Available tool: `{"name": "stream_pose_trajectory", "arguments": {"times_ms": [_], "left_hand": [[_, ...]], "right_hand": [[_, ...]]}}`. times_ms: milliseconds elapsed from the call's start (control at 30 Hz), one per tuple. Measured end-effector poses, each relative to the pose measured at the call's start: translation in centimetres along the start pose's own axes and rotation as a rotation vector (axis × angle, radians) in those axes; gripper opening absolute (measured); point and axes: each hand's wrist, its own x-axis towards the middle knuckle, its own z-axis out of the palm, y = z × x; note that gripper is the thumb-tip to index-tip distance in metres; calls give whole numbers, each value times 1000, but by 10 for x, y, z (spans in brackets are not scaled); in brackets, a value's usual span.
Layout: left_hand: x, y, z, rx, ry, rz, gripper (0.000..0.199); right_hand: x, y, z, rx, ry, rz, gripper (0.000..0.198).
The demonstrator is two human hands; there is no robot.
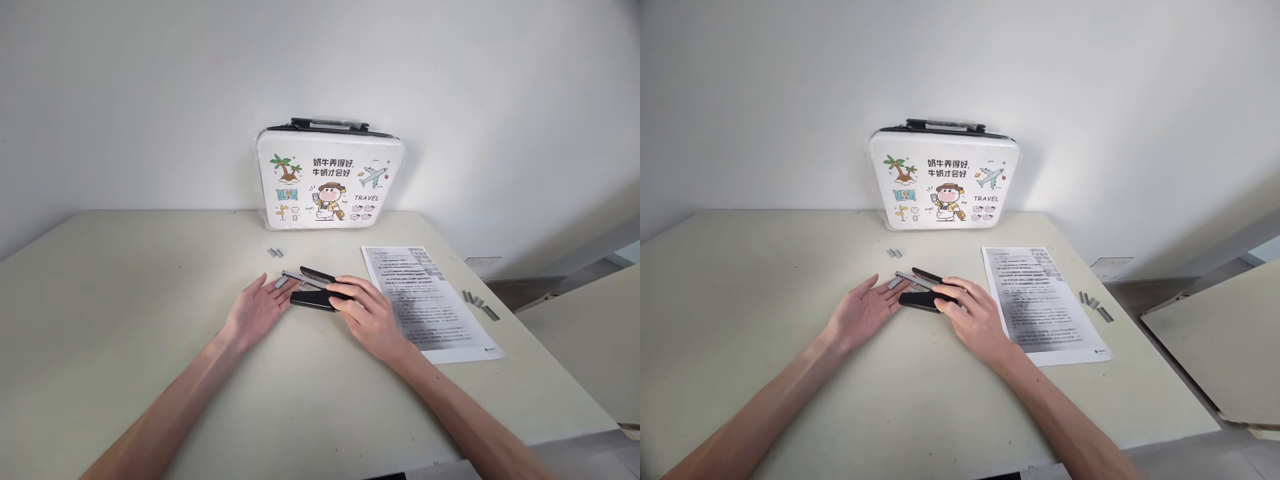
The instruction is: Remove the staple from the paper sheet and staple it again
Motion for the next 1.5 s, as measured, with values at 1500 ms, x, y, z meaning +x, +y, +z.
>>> {"name": "stream_pose_trajectory", "arguments": {"times_ms": [1500], "left_hand": [[-7,-10,-3,715,-5,409,38]], "right_hand": [[-13,11,2,127,-4,382,26]]}}
